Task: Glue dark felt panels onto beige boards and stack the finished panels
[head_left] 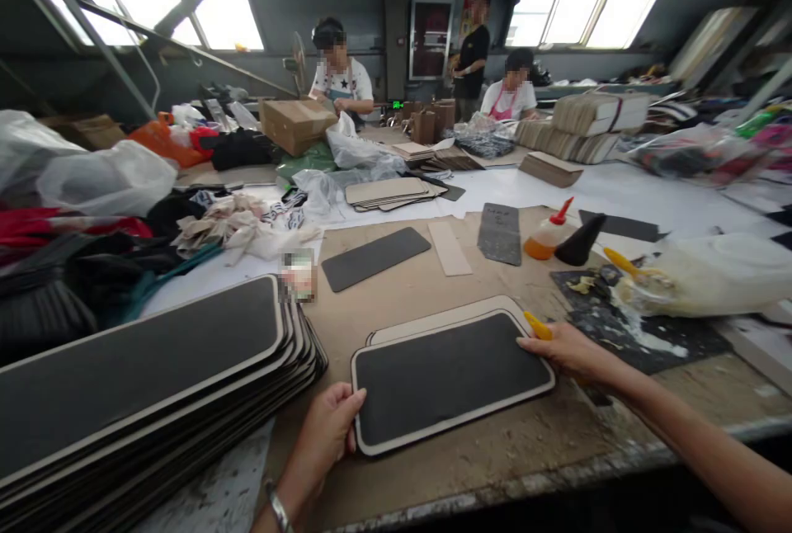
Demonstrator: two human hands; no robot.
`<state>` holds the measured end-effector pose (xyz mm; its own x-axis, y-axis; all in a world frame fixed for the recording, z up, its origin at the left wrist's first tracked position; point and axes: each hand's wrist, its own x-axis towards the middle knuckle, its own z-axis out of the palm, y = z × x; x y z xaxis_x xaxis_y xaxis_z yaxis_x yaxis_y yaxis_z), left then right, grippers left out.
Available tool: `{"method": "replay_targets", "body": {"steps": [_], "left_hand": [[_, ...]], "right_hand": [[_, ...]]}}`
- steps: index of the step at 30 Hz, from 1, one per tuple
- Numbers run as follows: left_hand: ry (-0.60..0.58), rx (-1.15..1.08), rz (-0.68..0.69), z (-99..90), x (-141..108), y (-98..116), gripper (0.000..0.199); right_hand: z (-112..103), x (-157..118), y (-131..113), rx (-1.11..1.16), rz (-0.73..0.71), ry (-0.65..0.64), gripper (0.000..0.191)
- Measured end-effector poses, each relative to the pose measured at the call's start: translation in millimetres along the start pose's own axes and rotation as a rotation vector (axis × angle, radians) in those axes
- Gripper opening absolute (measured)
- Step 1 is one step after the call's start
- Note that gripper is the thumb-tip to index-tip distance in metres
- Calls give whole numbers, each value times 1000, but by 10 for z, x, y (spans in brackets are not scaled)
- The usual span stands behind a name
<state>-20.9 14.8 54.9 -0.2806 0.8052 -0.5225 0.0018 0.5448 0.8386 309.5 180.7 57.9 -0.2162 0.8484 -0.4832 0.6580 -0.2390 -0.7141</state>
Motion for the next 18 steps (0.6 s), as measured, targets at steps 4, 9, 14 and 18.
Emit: {"method": "replay_targets", "body": {"steps": [4,9,14,18], "left_hand": [[0,1,-3,11,-3,17,41],[12,-5,-23,21,-28,28,40],[1,-3,5,13,-29,30,38],[38,-13,14,15,-6,-4,34]], "right_hand": [[17,-45,-68,-25,-21,10,39],[17,-66,-119,-56,-18,20,40],[10,-83,-163,-119,-6,43,37],[-10,6,-35,-159,10,50,34]]}}
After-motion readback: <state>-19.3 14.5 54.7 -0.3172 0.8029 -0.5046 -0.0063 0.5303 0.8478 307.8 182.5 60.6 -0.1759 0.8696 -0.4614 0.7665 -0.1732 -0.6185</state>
